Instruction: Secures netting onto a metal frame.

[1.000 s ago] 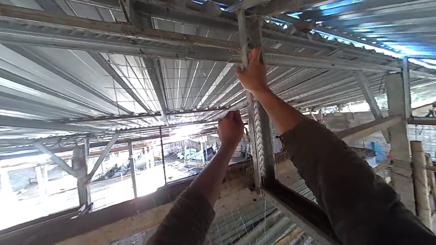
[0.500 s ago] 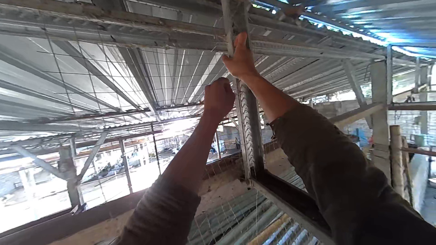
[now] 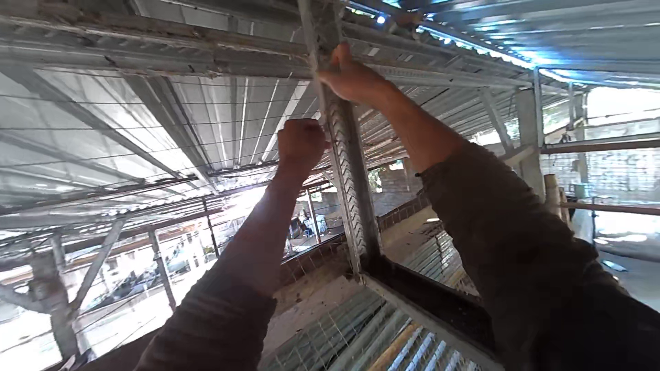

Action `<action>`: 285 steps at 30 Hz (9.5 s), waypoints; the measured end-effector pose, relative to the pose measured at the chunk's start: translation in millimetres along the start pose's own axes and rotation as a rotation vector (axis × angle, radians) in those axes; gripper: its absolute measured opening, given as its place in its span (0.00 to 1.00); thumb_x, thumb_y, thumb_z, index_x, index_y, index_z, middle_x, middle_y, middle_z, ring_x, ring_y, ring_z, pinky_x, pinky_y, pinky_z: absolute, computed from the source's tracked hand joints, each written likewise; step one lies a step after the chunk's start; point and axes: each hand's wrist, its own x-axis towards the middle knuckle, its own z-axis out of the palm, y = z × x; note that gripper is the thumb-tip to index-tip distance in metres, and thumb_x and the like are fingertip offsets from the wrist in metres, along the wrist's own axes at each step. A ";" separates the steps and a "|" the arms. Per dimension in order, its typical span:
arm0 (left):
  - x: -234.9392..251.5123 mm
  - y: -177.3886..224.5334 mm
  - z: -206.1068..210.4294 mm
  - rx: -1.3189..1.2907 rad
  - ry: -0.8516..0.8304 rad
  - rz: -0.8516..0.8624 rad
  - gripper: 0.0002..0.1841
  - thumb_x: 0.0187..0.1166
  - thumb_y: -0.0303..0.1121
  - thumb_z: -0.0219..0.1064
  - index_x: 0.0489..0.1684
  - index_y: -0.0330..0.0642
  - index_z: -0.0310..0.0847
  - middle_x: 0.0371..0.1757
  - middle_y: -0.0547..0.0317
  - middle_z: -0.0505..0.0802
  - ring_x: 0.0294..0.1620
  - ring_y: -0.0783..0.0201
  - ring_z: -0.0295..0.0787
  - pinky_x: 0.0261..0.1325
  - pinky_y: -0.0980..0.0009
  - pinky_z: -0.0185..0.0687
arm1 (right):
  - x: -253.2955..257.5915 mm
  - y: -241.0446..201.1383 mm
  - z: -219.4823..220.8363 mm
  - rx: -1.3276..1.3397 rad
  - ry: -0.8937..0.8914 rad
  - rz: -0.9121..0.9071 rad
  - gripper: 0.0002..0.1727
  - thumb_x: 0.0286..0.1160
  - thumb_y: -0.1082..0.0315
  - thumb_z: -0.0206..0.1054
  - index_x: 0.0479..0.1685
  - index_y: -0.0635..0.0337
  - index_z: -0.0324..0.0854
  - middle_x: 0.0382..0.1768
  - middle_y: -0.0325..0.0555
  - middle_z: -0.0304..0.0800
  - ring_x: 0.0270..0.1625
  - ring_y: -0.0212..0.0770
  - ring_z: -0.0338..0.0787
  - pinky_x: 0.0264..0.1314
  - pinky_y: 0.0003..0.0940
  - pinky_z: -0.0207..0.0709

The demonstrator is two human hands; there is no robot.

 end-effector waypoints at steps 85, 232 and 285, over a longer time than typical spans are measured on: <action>63.5 -46.0 20.6 0.962 -0.022 0.628 0.15 0.82 0.41 0.63 0.57 0.46 0.90 0.59 0.58 0.95 0.77 0.48 0.80 0.86 0.26 0.23 | 0.7 108.9 29.5 0.272 -0.167 0.179 0.19 0.87 0.72 0.57 0.74 0.53 0.69 0.40 0.45 0.82 0.22 0.30 0.73 0.24 0.26 0.70; 28.9 -34.5 -32.8 0.896 -0.023 0.723 0.11 0.82 0.27 0.57 0.40 0.31 0.86 0.49 0.38 0.86 0.62 0.34 0.79 0.55 0.35 0.66 | -27.8 10.4 39.0 -0.388 -0.203 -0.204 0.17 0.80 0.64 0.67 0.65 0.52 0.87 0.73 0.63 0.78 0.77 0.64 0.75 0.73 0.66 0.72; 14.6 21.3 10.5 0.480 -0.090 0.496 0.13 0.87 0.31 0.61 0.54 0.31 0.89 0.62 0.36 0.90 0.71 0.40 0.83 0.78 0.47 0.71 | -61.0 49.5 12.9 0.016 0.021 -0.063 0.19 0.92 0.59 0.52 0.53 0.62 0.86 0.51 0.57 0.90 0.59 0.55 0.87 0.62 0.63 0.74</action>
